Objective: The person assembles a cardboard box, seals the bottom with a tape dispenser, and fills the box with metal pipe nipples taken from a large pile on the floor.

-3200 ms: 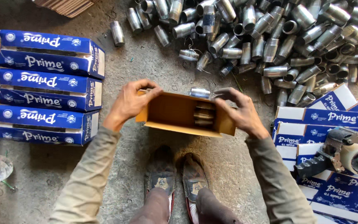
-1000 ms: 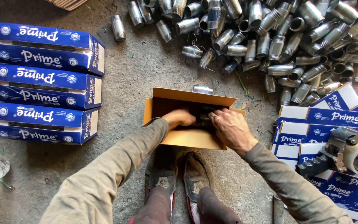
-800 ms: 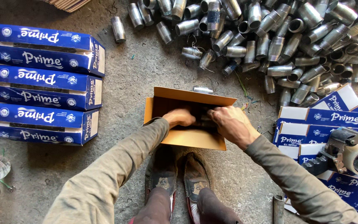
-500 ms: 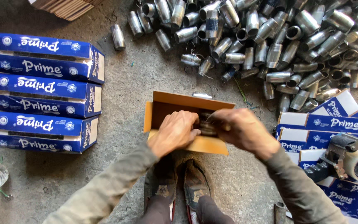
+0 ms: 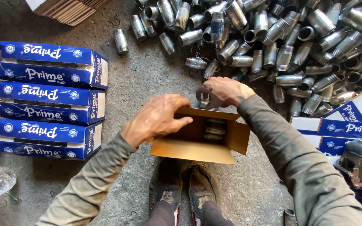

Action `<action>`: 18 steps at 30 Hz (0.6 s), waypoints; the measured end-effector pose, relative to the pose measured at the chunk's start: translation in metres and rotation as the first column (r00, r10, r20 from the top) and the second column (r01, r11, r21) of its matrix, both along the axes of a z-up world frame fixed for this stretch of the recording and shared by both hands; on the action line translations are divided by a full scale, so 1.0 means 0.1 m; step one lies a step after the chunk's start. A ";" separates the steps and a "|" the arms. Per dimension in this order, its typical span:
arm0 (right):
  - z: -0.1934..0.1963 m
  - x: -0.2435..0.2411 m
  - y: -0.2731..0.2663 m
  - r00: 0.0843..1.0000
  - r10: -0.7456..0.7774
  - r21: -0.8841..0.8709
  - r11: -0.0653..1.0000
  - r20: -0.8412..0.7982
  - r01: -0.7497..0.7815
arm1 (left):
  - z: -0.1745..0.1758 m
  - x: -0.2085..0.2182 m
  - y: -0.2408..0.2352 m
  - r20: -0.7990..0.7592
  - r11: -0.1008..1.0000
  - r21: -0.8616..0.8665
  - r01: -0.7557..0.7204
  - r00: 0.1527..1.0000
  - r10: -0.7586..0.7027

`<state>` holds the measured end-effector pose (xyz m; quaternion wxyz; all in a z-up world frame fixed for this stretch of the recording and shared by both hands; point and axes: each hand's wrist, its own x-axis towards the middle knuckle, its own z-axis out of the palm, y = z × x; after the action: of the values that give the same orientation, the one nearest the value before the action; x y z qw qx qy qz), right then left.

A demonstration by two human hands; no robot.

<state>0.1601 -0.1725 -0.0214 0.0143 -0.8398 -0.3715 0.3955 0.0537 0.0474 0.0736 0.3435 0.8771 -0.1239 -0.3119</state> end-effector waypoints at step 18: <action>0.11 -0.22 -0.52 0.921 -0.216 0.416 0.842 -0.323 0.344 | -1.43 1.17 -0.03 0.006 0.859 0.137 -0.494 0.867 0.498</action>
<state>0.1379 -0.2246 -0.0107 0.3223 -0.7969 -0.3222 0.3965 0.1706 0.0441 -0.0691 0.3544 0.8957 0.1323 -0.2335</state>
